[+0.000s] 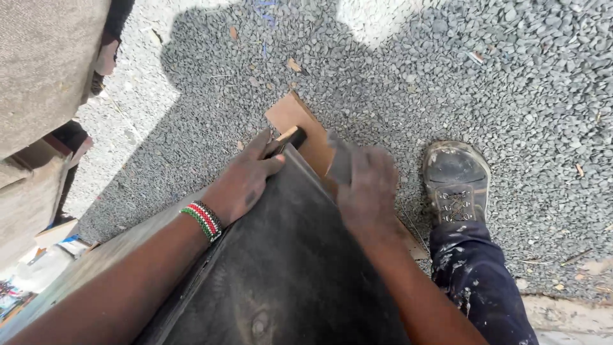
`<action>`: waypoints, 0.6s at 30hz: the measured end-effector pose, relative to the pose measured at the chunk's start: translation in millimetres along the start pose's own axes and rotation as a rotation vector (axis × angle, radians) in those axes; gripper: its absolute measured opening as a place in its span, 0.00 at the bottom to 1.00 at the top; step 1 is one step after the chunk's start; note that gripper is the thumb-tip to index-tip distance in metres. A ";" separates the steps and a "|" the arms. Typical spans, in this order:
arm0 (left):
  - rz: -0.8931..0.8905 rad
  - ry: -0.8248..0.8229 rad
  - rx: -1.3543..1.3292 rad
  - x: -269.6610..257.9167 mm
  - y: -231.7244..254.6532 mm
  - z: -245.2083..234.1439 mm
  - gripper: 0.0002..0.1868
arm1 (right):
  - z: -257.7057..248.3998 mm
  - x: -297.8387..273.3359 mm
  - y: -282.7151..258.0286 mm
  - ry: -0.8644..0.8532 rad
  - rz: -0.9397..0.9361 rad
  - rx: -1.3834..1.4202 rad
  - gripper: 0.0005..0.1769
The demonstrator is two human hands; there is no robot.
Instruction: The person sands the edges and corners of a dark wooden cabinet using a sanding block. They work on the top edge and side corners, moving the block back and forth to smooth the surface. The person repositions the cabinet to access different areas while sanding.
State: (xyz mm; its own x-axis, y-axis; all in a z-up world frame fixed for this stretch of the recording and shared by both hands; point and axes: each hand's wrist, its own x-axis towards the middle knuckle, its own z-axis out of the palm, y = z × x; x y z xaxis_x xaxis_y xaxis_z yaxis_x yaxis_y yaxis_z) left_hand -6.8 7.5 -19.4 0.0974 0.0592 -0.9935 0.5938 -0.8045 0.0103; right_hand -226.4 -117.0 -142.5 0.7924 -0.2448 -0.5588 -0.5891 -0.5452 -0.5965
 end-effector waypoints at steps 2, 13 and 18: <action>0.042 0.014 -0.067 2.1 -7.2 -0.7 0.53 | -4.0 -19.3 -20.6 -0.160 -0.003 0.192 0.24; 0.093 0.019 0.025 0.5 1.2 -4.0 0.41 | -28.3 16.0 -9.5 -0.461 0.246 0.605 0.34; 0.101 0.010 0.051 19.3 -18.9 -5.3 0.38 | -20.8 -2.4 -7.6 -0.401 0.143 0.603 0.27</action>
State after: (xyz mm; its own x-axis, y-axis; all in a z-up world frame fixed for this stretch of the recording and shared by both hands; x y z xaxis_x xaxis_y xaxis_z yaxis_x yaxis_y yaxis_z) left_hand -11.9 27.0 -38.1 0.1628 -0.0179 -0.9865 0.5391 -0.8358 0.1041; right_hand -220.5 -128.9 -124.7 0.6508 0.0944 -0.7534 -0.7584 0.0335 -0.6509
